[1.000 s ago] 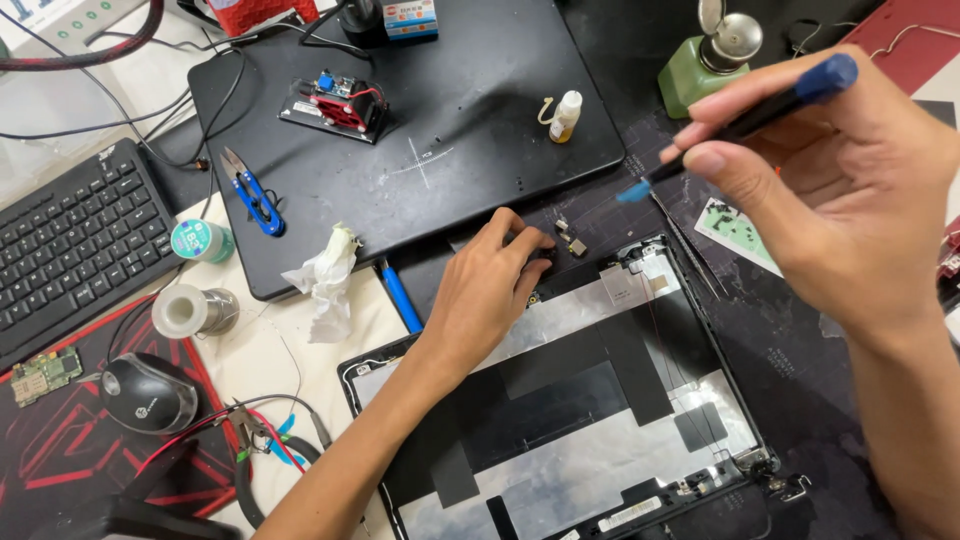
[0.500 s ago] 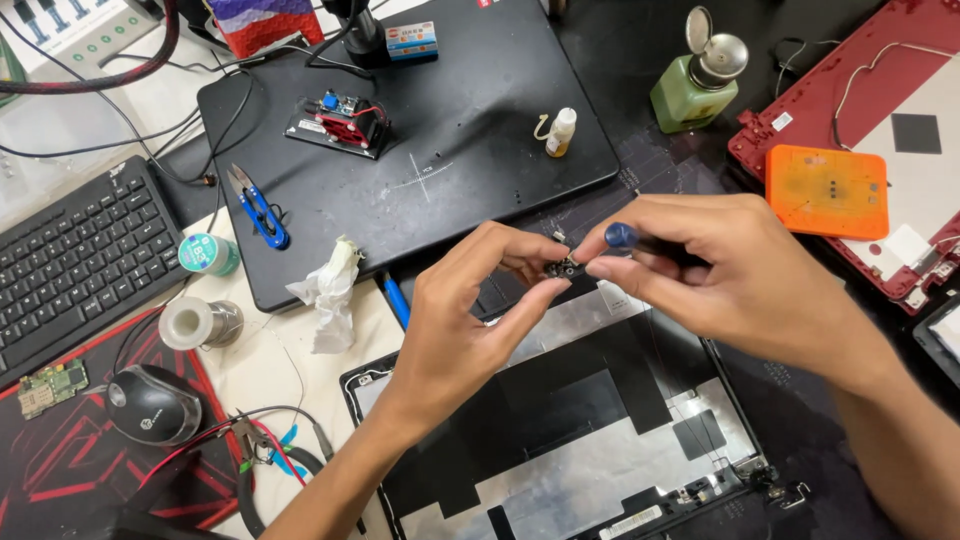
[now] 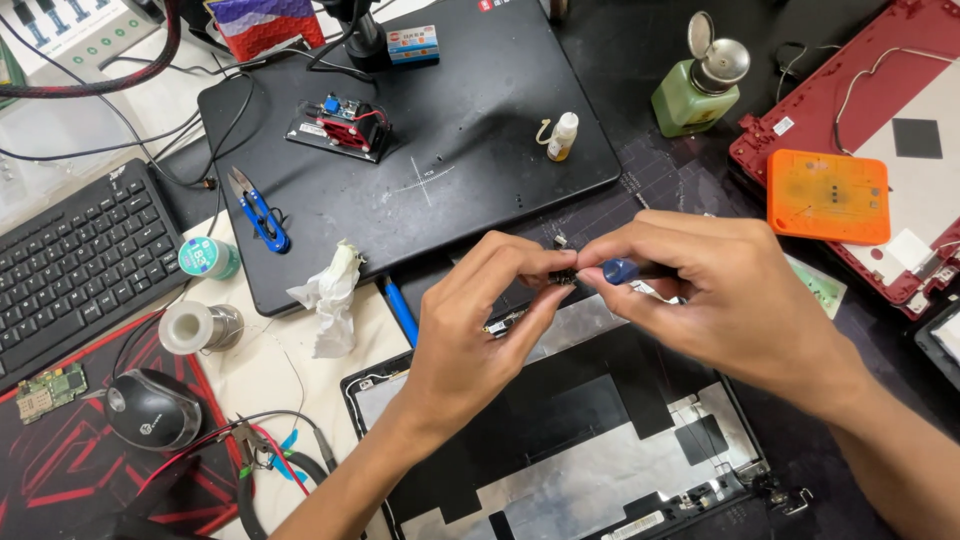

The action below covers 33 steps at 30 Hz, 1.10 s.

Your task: The person uses a screwdriver to manipulate small electronic components on a disassembled laptop chassis. They repeatedly pick up small parts, place them into the device, and use the tool to adjust or secure them. A multimeter is also visible on the desk, and the person briefly interacts with it.

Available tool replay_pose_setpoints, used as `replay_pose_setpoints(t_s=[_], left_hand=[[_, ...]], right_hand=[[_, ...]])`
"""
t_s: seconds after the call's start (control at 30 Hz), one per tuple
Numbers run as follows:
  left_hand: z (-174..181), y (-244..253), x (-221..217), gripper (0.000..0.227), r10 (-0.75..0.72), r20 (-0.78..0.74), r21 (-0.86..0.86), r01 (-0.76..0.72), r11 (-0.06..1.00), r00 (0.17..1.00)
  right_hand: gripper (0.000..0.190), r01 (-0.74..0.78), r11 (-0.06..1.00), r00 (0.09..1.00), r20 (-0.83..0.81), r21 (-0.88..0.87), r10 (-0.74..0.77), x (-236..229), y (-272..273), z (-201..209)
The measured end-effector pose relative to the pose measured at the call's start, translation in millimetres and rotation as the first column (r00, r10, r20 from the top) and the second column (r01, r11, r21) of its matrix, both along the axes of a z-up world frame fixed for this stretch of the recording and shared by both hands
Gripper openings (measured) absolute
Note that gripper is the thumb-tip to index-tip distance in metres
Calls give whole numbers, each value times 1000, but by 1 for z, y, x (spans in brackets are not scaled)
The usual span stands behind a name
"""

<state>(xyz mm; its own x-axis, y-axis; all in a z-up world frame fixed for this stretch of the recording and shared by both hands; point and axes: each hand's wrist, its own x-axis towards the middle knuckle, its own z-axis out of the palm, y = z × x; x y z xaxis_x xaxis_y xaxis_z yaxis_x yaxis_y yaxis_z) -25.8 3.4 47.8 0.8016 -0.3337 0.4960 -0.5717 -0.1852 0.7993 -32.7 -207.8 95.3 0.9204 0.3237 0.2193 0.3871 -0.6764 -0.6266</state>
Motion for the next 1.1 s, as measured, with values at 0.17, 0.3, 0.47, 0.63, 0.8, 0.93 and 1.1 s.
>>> replay_pose_setpoints(t_s=[0.17, 0.3, 0.47, 0.63, 0.8, 0.93, 1.1], left_hand=[[-10, -2, 2, 24, 14, -6, 10, -14, 1000, 1000], [-26, -5, 7, 17, 26, -195, 47, -17, 999, 981], [-66, -2, 18, 16, 76, -188, 226, -32, 974, 979], [-62, 3, 5, 22, 148, 9, 297, -144, 944, 989], [-30, 38, -29, 23, 308, 215, 579, -375, 724, 927], [-19, 110, -51, 30, 501, 287, 603, -560, 568, 817], [-7, 180, -72, 58, 654, 402, 855, -519, -18, 641]], right_hand=[[19, -22, 1000, 999, 50, -10, 22, 3, 4, -10], [20, 21, 997, 997, 79, -68, -16, 12, 5, -24], [22, 85, 983, 996, 35, -162, -80, 18, 7, -27], [23, 57, 977, 998, -2, -206, -59, 11, 17, -27], [21, 88, 973, 996, 1, -212, -90, 0, 22, -34], [21, 75, 977, 997, 13, -198, -73, -12, 31, -42], [17, 45, 975, 991, -110, -219, -71, -27, 47, -48]])
